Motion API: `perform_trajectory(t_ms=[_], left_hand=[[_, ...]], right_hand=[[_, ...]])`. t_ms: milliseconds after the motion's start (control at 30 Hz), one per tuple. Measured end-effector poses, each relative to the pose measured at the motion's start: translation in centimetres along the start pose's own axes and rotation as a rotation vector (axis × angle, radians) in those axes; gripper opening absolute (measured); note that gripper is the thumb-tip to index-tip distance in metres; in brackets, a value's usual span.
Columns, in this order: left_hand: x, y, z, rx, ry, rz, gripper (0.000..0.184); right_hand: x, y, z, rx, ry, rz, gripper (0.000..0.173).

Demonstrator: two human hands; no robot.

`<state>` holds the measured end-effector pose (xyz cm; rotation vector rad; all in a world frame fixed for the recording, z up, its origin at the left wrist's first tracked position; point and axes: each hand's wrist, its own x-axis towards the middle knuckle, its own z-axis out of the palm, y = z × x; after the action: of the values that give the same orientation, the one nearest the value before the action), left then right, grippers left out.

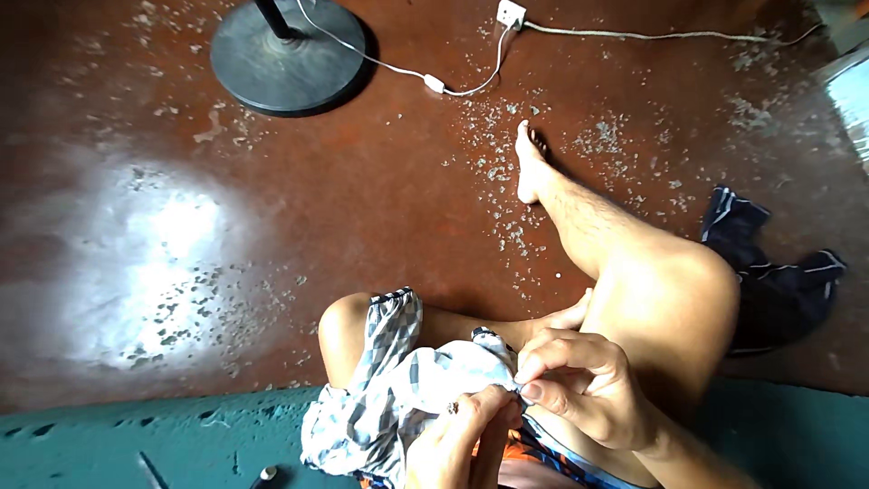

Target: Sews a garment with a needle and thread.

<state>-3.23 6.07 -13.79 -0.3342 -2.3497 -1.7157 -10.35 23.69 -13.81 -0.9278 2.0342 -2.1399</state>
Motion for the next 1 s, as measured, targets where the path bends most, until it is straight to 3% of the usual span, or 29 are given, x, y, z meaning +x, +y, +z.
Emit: perform_trajectory(t_ms=[500,1000], left_hand=[[0.03,-0.12,-0.14,-0.021,0.023,0.003,0.015],[-0.02,-0.16,-0.27,-0.113,0.032,-0.006,0.016]], right_hand=[[0.01,0.17,0.2,-0.066,-0.006,-0.043,0.011],[-0.11,0.08,0.49,-0.313,0.017,-0.247,0.007]])
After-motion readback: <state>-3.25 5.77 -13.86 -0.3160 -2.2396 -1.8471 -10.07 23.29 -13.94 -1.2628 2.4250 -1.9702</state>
